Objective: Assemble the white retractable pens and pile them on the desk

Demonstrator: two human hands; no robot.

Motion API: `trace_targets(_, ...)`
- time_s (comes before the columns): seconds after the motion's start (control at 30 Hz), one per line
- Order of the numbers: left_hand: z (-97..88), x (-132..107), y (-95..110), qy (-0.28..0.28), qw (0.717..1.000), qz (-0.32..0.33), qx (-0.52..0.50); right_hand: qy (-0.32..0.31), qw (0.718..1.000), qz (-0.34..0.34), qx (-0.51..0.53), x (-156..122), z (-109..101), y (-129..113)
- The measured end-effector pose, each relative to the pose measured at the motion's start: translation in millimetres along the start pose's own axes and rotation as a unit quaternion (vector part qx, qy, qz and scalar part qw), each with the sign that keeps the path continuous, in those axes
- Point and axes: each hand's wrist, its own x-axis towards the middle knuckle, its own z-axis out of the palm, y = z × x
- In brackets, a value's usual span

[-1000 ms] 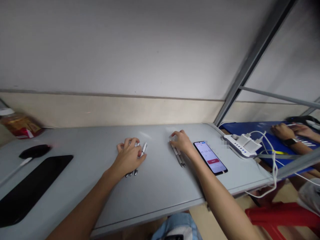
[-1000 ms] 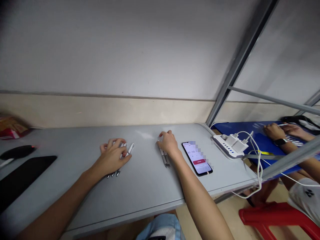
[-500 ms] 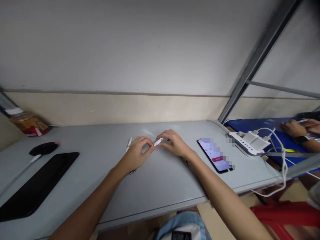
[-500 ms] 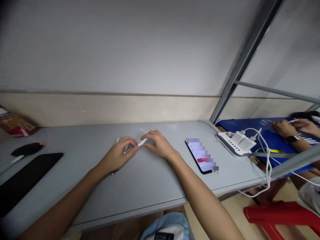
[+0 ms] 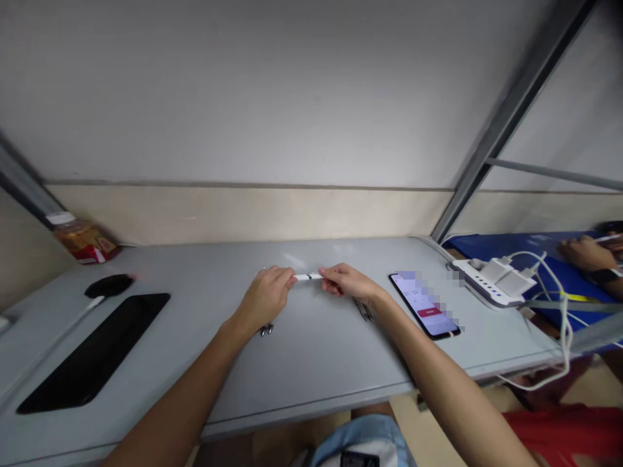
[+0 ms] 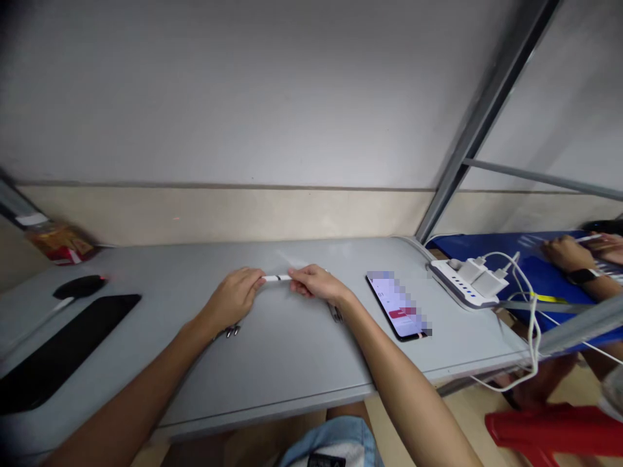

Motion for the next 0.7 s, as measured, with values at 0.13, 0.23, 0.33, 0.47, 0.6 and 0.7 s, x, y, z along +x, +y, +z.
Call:
trace_targets(0.13, 1.5, -0.8, -2.6, -0.003, 1.0, -0.007, -0.014, 0.014, 0.993, -0.065, -0.095, -2.9, 0.6, -5.1)
trace_targets(0.23, 2.5, -1.9, -6.6, -0.013, 0.998, -0.031, -0.05, 0.056, 0.964, -0.138, -0.219, -4.4, 3.5, -9.0)
trace_targets(0.33, 3.0, -2.5, -9.3, -0.026, 0.992, -0.068, -0.1, 0.111, 0.924, -0.214, -0.297, -3.2, 7.4, -9.7)
trace_targets(0.47, 1.4, -1.5, -7.4, -0.027, 0.99, -0.072, -0.118, 0.139, 0.918, -0.209, -0.308, -0.6, 9.0, -5.5)
trace_targets(0.6, 1.5, -1.7, -6.1, -0.02, 0.995, -0.047, -0.09, 0.138, 0.944, -0.142, -0.262, 1.0, 7.5, -0.3)
trace_targets(0.7, 4.0, -3.5, -8.2, -0.035, 0.996, -0.042, -0.07, 0.161, 0.95, -0.172, -0.205, 1.9, 5.9, 1.5)
